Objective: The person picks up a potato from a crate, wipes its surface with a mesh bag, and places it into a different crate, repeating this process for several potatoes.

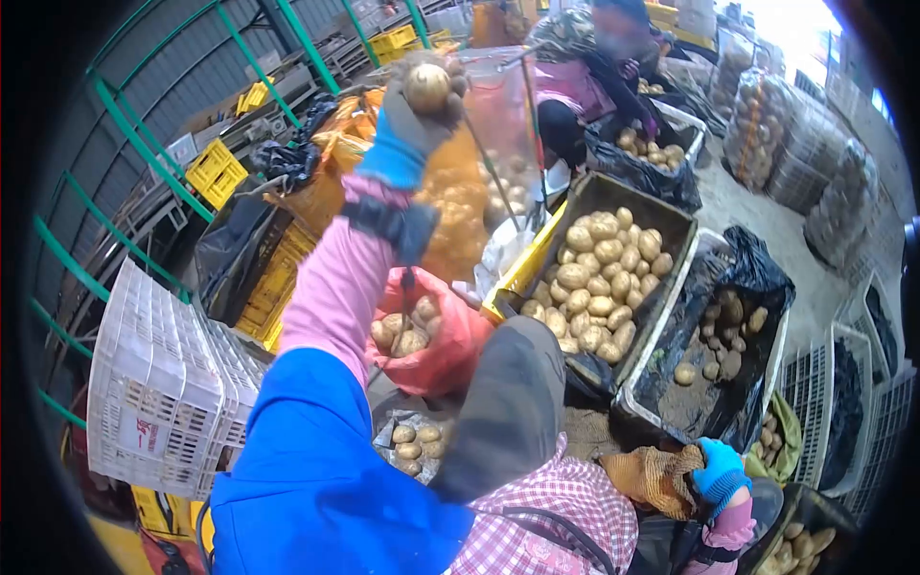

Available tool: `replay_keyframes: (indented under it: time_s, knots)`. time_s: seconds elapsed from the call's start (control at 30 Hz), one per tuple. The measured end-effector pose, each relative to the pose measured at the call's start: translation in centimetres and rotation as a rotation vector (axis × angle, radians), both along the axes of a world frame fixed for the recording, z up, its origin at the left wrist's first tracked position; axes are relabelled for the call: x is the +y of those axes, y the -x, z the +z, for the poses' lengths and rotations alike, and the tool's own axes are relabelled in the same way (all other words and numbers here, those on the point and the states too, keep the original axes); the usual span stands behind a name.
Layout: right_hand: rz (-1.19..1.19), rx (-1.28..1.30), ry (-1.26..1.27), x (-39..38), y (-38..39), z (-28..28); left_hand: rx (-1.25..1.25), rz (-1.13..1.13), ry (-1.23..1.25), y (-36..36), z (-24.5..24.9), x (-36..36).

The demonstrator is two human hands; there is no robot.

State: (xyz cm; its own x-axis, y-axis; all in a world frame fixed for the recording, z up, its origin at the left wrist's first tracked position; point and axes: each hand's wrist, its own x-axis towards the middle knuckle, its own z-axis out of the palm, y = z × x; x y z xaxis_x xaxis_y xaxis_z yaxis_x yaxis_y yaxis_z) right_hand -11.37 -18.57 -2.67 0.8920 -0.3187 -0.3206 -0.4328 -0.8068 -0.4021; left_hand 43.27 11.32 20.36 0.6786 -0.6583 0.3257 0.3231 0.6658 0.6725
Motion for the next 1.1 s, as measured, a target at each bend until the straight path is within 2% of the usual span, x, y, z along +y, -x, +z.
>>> replay_keyframes:
  time_s: [0.03, 0.07, 0.13, 0.17, 0.23, 0.3, 0.4, 0.43, 0.47, 0.5, 0.53, 0.57, 0.6, 0.7, 0.8, 0.87, 0.93, 0.97, 1.0, 1.03, 1.07, 1.1]
  knots:
    - [0.019, -0.026, -0.007, -0.3, -0.2, -0.6, 0.087, 0.047, -0.038, -3.7, 0.8, 1.7]
    - [0.012, -0.007, -0.012, -0.3, -0.7, -0.5, 0.119, 0.315, -0.098, -5.8, 1.6, 2.4]
    - [-0.008, 0.039, -0.029, -0.1, -1.3, -0.2, 0.205, 0.602, -0.227, -10.5, 1.5, 3.6]
    - [-0.008, 0.008, -0.018, -0.3, -1.3, -1.0, 0.395, 0.597, -0.273, -11.9, 1.3, 4.4]
    - [-0.023, -0.028, -0.022, 0.1, -1.8, -0.8, 0.579, 0.584, -0.398, -13.9, 0.1, 5.2]
    - [-0.042, -0.007, -0.040, 0.4, -2.1, -0.1, 0.388, 0.426, -0.233, -12.5, -2.3, 4.0]
    - [-0.022, -0.240, -0.010, -0.7, -0.1, -3.6, 0.154, -0.031, -0.058, -2.6, -5.6, 1.0]
    - [-0.030, -0.209, -0.016, -1.2, 0.0, -4.0, 0.061, -0.152, -0.023, 0.5, -7.1, -0.1]
    - [-0.071, -0.256, -0.036, -1.4, 0.0, -4.6, 0.140, -0.233, -0.027, 4.6, -8.3, -1.5]
    - [-0.106, -0.417, 0.007, -0.7, -0.1, -4.0, 0.228, -0.326, -0.037, 9.0, -9.5, -3.0]
    - [-0.179, -0.499, -0.017, -0.2, -0.4, -3.4, 0.226, -0.417, 0.001, 13.1, -10.9, -4.4]
    - [-0.201, -0.615, 0.068, -0.5, -0.3, -4.7, 0.318, -0.440, -0.027, 17.1, -11.8, -5.8]
    - [-0.321, -0.658, -0.098, 0.7, -1.0, -2.4, 0.413, -0.467, -0.061, 20.8, -12.9, -7.0]
    - [-0.548, -0.885, -0.494, 1.3, -0.8, -2.5, 0.387, -0.563, -0.103, 29.3, -16.6, -10.1]
    - [-0.745, -1.095, -0.708, 4.0, 0.0, 0.0, 0.458, -0.590, -0.196, 35.3, -19.8, -12.1]
    - [-0.674, -1.275, -0.700, 5.4, 0.8, -0.7, 0.384, -0.601, -0.245, 37.7, -21.3, -12.8]
    - [-0.791, -1.316, -0.933, 7.3, 0.4, 1.0, 0.278, -0.604, -0.270, 39.6, -22.5, -13.6]
    - [-0.764, -1.335, -0.914, 7.7, -0.2, 0.4, 0.215, -0.603, -0.275, 40.6, -23.1, -14.2]
    - [-0.734, -1.355, -0.897, 8.1, -0.9, 0.3, 0.104, -0.463, -0.350, 42.1, -24.1, -14.4]
    - [-0.550, -1.327, -0.416, 9.1, -0.7, 0.7, -0.008, -0.320, -0.445, 43.5, -25.1, -14.7]
    - [-0.508, -1.270, -0.170, 9.1, -0.5, 0.1, -0.109, -0.181, -0.553, 45.0, -26.1, -14.9]
    - [-0.566, -1.273, -0.373, 8.8, -0.4, -0.8, -0.249, -0.172, -0.612, 45.6, -24.2, -14.7]
